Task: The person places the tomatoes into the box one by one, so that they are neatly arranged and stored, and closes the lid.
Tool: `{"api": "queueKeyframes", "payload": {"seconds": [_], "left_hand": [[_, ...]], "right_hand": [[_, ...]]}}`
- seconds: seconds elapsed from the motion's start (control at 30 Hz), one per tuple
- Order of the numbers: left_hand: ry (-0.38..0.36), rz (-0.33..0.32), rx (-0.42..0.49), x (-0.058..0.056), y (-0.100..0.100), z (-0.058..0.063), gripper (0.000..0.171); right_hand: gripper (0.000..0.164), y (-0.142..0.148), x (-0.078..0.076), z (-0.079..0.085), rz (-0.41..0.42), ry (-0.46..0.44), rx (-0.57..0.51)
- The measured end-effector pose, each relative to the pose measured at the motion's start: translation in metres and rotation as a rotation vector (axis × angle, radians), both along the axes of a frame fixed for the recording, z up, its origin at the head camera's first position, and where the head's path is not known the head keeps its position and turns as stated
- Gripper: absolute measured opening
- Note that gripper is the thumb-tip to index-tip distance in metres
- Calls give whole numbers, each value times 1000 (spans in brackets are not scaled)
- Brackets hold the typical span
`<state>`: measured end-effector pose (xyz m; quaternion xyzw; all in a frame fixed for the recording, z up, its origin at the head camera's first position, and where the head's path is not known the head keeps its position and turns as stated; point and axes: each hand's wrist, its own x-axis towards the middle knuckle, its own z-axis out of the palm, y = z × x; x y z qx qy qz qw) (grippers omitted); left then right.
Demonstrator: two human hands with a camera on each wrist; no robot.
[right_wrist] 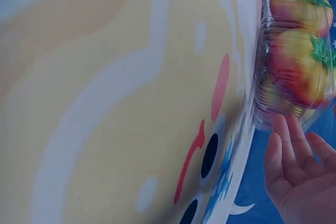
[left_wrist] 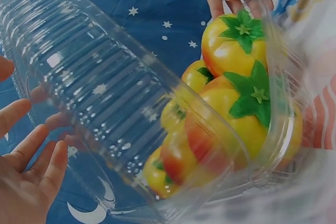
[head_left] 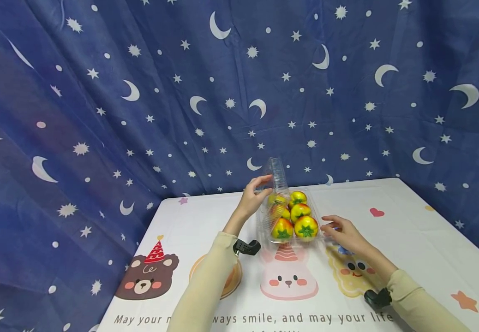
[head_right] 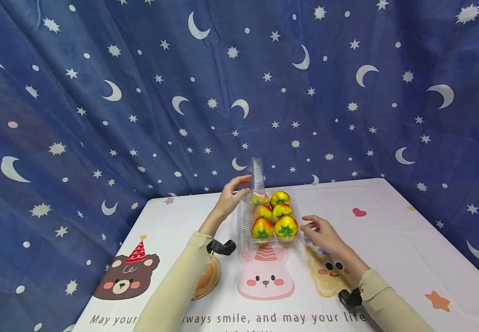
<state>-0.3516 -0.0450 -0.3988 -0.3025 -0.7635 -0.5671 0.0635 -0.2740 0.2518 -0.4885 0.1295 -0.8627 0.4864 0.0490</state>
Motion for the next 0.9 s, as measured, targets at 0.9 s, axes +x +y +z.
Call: {"api": "queueKeyframes", "payload": {"seconds": [0.9], "left_hand": [[-43, -28, -59, 24, 11, 6, 42]], "right_hand": [[41, 6, 3, -2, 6, -89, -20]]}}
